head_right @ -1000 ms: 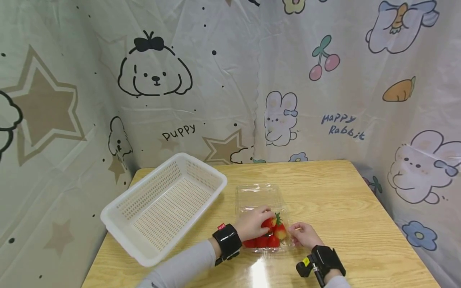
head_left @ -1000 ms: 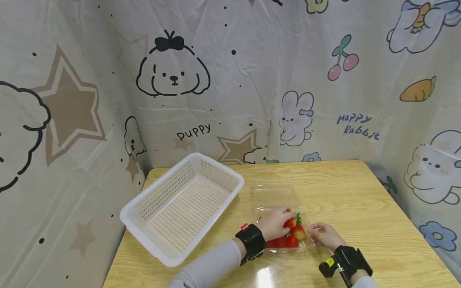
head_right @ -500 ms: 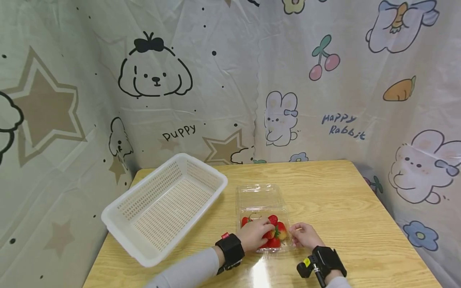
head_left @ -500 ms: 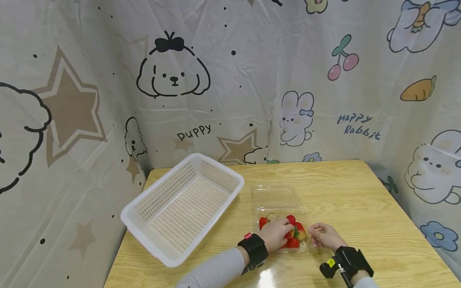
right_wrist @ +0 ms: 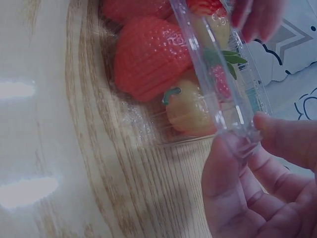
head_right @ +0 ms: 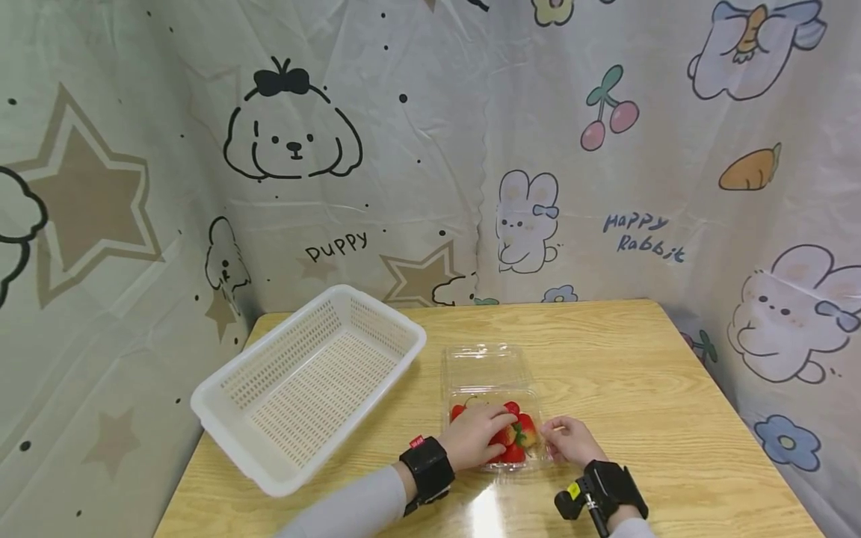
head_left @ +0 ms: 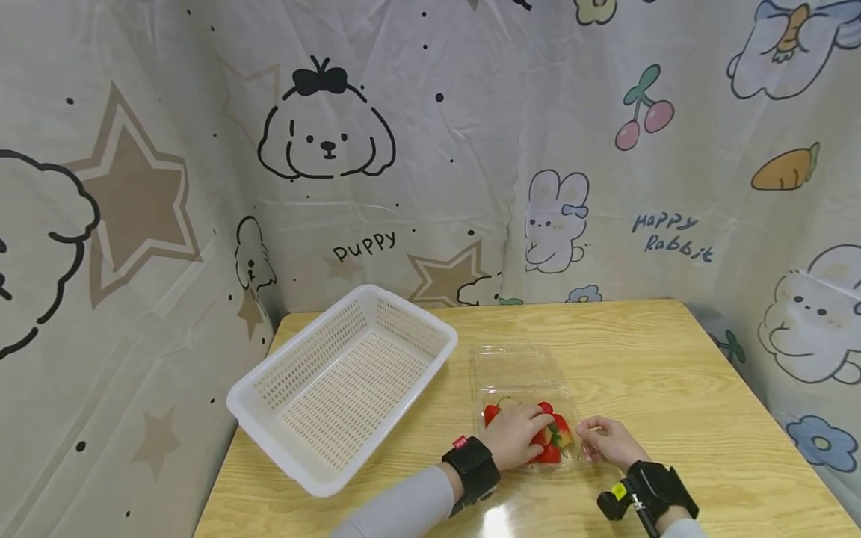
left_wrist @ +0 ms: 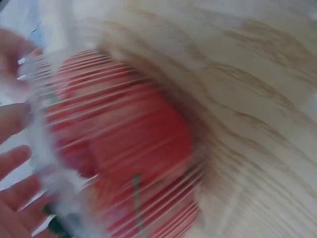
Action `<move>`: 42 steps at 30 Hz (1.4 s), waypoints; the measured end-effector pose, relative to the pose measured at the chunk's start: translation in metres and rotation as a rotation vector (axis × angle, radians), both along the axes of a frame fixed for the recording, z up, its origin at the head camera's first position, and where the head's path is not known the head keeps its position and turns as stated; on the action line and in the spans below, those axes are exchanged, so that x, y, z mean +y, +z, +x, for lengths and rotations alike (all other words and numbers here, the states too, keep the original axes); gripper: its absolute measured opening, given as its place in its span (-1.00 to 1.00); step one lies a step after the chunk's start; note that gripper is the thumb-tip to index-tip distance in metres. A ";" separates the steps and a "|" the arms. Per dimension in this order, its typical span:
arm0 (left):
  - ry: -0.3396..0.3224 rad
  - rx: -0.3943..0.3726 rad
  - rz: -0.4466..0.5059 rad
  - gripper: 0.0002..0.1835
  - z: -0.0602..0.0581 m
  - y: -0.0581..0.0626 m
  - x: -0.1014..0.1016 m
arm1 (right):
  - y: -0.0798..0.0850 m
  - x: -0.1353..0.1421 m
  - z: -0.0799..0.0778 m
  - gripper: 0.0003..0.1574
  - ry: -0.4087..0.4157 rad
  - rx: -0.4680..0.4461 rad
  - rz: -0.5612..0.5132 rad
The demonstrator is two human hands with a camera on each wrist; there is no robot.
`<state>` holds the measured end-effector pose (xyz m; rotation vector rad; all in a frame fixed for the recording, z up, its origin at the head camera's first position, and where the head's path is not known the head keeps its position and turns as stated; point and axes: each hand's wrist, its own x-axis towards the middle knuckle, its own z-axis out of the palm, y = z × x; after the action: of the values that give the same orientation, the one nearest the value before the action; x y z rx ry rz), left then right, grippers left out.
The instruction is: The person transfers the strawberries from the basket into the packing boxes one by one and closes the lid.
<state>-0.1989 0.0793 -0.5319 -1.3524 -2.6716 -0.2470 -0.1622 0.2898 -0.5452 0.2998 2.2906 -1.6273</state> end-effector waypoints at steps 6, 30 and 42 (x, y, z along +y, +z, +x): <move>0.179 -0.062 0.393 -0.62 0.004 0.001 -0.021 | -0.002 0.001 0.000 -0.69 0.026 -0.002 -0.032; 0.528 -1.053 1.218 -0.73 0.037 -0.007 -0.064 | 0.007 0.018 -0.020 -0.64 0.268 -0.060 0.013; 0.578 -1.122 1.223 -0.76 0.027 -0.038 -0.063 | 0.031 0.023 -0.105 -0.25 0.235 -0.027 0.211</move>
<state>-0.1716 0.0161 -0.5700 0.0516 -2.2994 -2.5097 -0.2670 0.3128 -0.5146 0.0932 2.3780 -1.2643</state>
